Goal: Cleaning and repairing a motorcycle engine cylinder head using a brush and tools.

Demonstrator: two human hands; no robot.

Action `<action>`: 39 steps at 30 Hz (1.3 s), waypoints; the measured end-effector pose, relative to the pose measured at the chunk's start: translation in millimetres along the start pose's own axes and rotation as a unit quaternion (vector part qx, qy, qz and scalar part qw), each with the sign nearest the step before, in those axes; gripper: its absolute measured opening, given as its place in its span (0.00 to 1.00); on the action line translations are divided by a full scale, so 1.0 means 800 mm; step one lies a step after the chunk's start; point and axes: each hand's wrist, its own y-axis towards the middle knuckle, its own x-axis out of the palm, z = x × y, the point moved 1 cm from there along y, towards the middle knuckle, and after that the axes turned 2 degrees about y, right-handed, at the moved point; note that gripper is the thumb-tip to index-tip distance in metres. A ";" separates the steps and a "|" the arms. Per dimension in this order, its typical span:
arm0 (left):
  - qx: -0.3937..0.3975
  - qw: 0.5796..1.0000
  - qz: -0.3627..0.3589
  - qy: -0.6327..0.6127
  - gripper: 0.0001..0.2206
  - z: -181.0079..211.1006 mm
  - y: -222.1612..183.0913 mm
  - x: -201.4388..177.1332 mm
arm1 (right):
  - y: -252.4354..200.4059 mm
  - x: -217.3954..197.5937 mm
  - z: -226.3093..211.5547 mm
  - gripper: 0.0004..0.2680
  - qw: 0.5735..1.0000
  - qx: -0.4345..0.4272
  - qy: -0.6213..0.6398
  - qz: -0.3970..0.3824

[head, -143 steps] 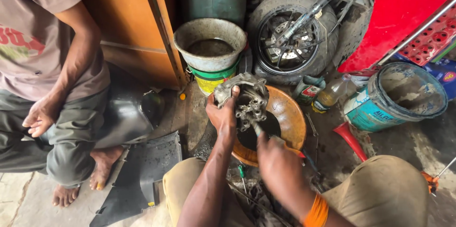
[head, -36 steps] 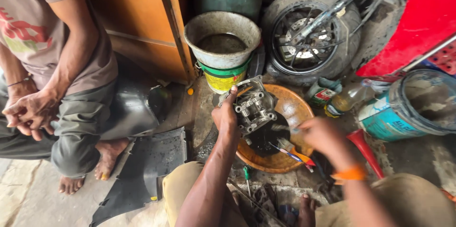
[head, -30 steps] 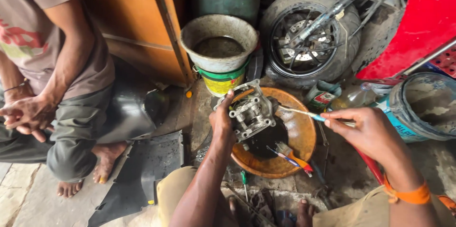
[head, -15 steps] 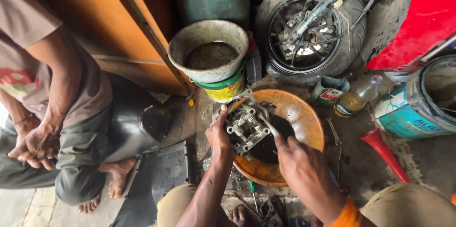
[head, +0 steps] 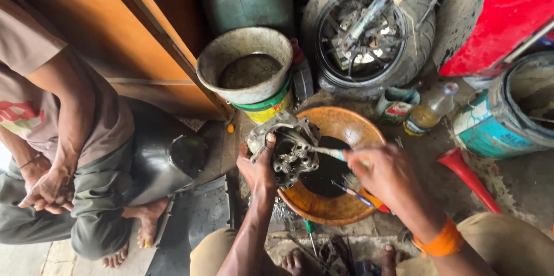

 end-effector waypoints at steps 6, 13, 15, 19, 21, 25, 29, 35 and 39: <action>-0.002 1.000 0.006 0.010 0.36 -0.013 -0.007 0.005 | -0.020 0.023 0.001 0.04 0.997 -0.004 -0.055 0.056; 0.006 1.000 -0.020 -0.018 0.32 0.012 -0.012 0.005 | -0.011 0.012 -0.011 0.07 0.957 0.251 -0.090 -0.115; 0.015 0.999 -0.036 -0.009 0.32 0.012 -0.014 0.007 | -0.023 0.025 -0.002 0.06 0.979 -0.110 -0.068 0.159; 0.010 0.999 -0.033 -0.017 0.30 0.010 -0.007 0.005 | -0.024 0.019 -0.029 0.07 0.977 -0.037 -0.189 0.092; 0.005 0.999 -0.027 -0.020 0.29 0.006 -0.003 0.000 | -0.020 0.019 -0.023 0.05 0.983 0.141 -0.094 -0.071; 0.006 0.999 -0.043 0.003 0.27 0.010 -0.005 0.000 | -0.020 0.015 -0.026 0.05 0.988 0.021 -0.140 0.061; -0.002 0.996 -0.051 -0.078 0.26 0.013 -0.004 0.001 | -0.030 0.032 -0.020 0.06 0.974 -0.050 -0.202 0.087; -0.005 0.995 -0.061 -0.073 0.24 0.007 -0.005 -0.003 | -0.021 0.032 0.013 0.04 0.994 0.084 -0.067 -0.027; -0.032 0.992 -0.080 -0.087 0.23 0.007 -0.004 0.003 | -0.017 0.022 -0.009 0.04 0.966 -0.102 -0.205 0.122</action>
